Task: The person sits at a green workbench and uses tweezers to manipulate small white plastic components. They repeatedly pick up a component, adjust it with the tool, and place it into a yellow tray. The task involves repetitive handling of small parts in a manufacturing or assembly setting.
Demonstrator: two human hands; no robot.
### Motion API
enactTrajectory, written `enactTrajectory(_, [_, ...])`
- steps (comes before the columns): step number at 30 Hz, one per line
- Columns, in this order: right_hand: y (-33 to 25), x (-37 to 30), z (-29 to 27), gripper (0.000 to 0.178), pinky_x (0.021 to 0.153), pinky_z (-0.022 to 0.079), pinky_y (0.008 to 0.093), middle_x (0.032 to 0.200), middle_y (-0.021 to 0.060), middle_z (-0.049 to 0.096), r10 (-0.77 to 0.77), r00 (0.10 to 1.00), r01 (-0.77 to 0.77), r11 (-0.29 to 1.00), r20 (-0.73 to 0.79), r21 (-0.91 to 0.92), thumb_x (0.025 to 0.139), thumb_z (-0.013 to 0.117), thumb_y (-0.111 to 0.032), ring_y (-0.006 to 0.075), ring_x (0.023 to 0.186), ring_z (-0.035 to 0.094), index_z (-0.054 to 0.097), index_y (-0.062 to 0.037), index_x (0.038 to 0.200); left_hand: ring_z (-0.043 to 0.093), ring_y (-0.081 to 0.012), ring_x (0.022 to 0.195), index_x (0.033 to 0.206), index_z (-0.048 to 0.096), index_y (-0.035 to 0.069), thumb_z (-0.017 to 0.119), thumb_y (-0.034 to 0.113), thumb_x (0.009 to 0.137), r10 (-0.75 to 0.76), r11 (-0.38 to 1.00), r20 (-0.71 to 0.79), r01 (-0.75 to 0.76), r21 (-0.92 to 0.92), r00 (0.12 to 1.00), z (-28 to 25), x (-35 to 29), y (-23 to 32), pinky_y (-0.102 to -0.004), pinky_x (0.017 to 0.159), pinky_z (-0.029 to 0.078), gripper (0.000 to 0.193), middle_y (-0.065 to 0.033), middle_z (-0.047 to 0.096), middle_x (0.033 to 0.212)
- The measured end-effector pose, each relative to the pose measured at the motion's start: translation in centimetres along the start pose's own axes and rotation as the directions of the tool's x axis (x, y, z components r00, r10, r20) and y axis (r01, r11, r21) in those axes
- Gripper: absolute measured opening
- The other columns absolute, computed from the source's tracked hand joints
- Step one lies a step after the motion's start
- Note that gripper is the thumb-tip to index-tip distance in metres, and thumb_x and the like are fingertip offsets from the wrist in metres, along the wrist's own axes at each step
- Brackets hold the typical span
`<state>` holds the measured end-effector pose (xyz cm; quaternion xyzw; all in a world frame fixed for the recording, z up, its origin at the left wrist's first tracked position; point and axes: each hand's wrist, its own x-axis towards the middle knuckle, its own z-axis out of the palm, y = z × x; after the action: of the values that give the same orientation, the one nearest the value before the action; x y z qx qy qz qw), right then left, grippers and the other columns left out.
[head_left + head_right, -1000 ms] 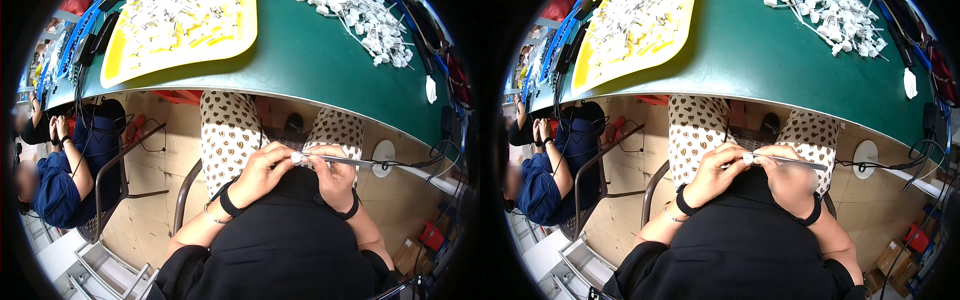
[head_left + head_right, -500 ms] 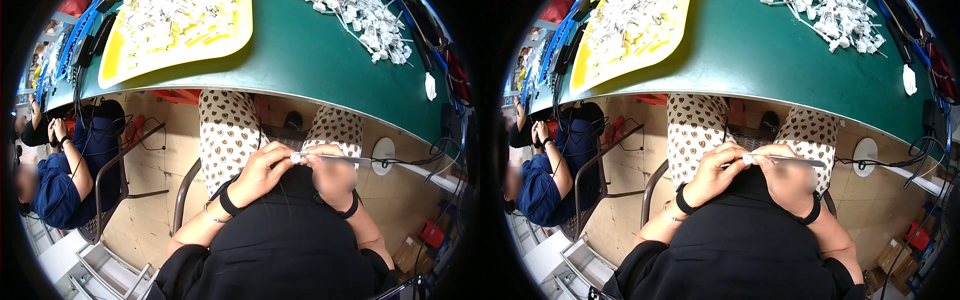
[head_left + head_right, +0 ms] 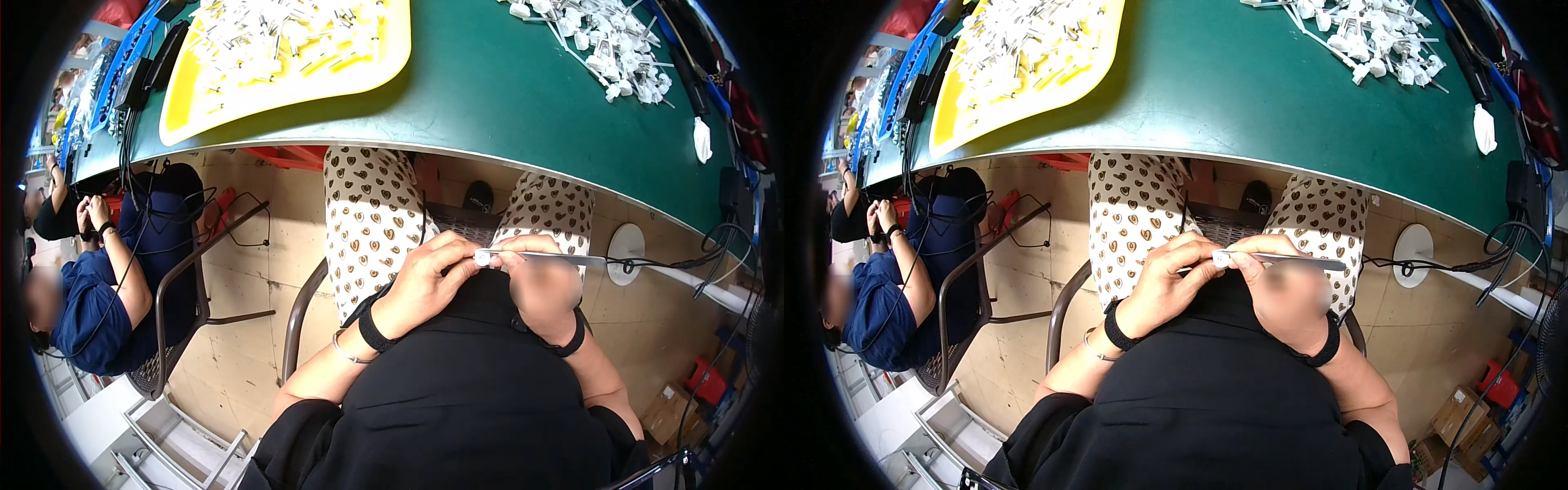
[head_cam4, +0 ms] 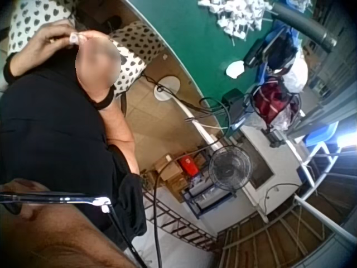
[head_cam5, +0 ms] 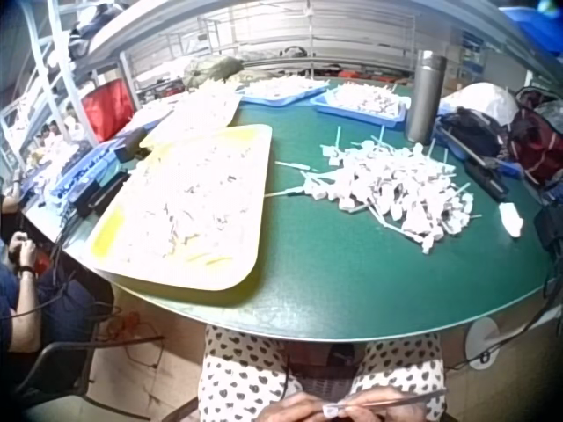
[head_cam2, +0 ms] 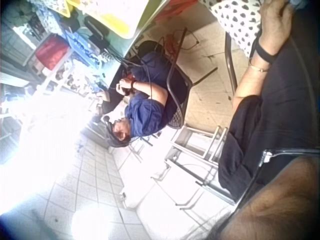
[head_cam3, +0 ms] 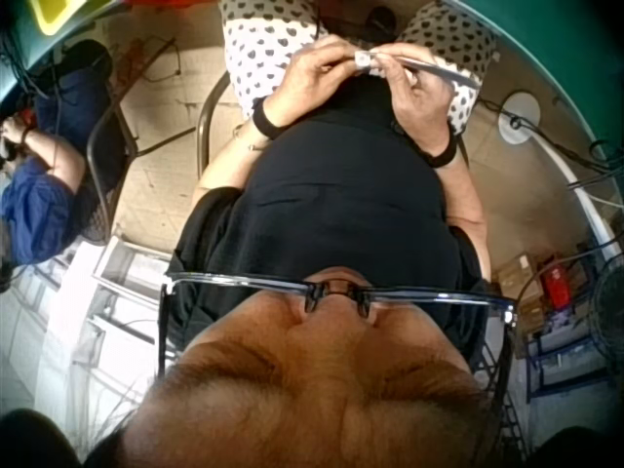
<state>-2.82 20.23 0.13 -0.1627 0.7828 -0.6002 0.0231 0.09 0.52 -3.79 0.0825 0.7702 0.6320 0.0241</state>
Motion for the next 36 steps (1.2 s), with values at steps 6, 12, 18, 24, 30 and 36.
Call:
enactTrajectory(6, [-0.6, 0.3, -0.1, 0.007, 0.068, 0.056, 0.0303, 0.091, 0.0113, 0.076, -0.015, 0.999, 0.016, 0.999, 0.035, -0.05, 0.1, 0.072, -0.003, 0.0192, 0.076, 0.073, 0.07, 0.0012, 0.104, 0.073, -0.0261, 0.087, 0.109, 0.077, -0.001, 0.079, -0.003, 0.09, 0.009, 0.999, 0.005, -0.009, 0.044, 1.0, 0.0, -0.1, 0.1, -0.0345, 0.077, 0.059, 0.019, -0.013, 0.074, 0.098])
enactTrajectory(12, [-1.1, 0.6, -0.2, 0.007, 0.068, 0.057, 0.0345, 0.092, 0.0122, 0.075, -0.104, 0.99, 0.121, 0.976, 0.096, -0.182, 0.097, 0.074, -0.003, 0.0265, 0.076, 0.074, 0.07, -0.0001, 0.102, 0.073, -0.0278, 0.09, 0.109, 0.077, -0.001, 0.078, -0.003, 0.09, 0.007, 0.997, 0.007, -0.008, 0.082, 1.0, -0.1, -0.2, 0.3, -0.0348, 0.079, 0.058, 0.019, -0.0134, 0.074, 0.1])
enactTrajectory(18, [-1.4, 0.8, -0.1, 0.009, 0.068, 0.058, 0.0359, 0.093, 0.0122, 0.075, -0.154, 0.979, 0.181, 0.958, 0.133, -0.222, 0.095, 0.075, -0.002, 0.0285, 0.078, 0.074, 0.07, -0.0002, 0.102, 0.071, -0.0305, 0.087, 0.11, 0.075, 0.001, 0.073, -0.003, 0.094, 0.063, 0.994, -0.009, -0.062, 0.087, 0.998, 0.1, -0.2, 0.0, -0.0375, 0.076, 0.058, 0.017, -0.0125, 0.069, 0.096])
enactTrajectory(24, [-1.0, 0.4, -0.2, 0.013, 0.075, 0.06, 0.0346, 0.098, 0.0137, 0.076, -0.117, 0.992, 0.12, 0.987, 0.035, -0.103, 0.096, 0.076, -0.003, 0.0262, 0.083, 0.076, 0.07, 0.0025, 0.106, 0.073, -0.0295, 0.089, 0.109, 0.074, -0.001, 0.074, -0.004, 0.092, 0.061, 0.997, -0.027, -0.059, 0.045, 0.998, 0.0, 0.0, -0.1, -0.0363, 0.078, 0.059, 0.017, -0.0132, 0.072, 0.1])
enactTrajectory(30, [-0.3, -0.5, -0.4, 0.016, 0.08, 0.059, 0.0327, 0.101, 0.0145, 0.076, -0.045, 0.998, 0.046, 0.998, -0.033, 0.034, 0.097, 0.076, -0.001, 0.0229, 0.088, 0.075, 0.07, 0.0044, 0.111, 0.073, -0.0206, 0.083, 0.109, 0.074, -0.002, 0.072, -0.005, 0.094, -0.002, 0.998, -0.06, -0.002, -0.063, 0.998, 0.1, -0.1, 0.4, -0.0315, 0.073, 0.058, 0.015, -0.0121, 0.072, 0.105])
enactTrajectory(36, [-0.4, -0.3, -0.2, 0.015, 0.076, 0.059, 0.0321, 0.1, 0.0142, 0.076, -0.072, 0.997, 0.072, 0.997, -0.025, -0.008, 0.097, 0.076, 0.0, 0.0225, 0.085, 0.075, 0.07, 0.0039, 0.11, 0.07, -0.018, 0.077, 0.108, 0.073, -0.003, 0.072, -0.005, 0.094, 0.0, 0.999, -0.041, -0.002, -0.045, 0.999, 0.1, -0.2, -0.2, -0.0295, 0.069, 0.057, 0.015, -0.0104, 0.07, 0.101])
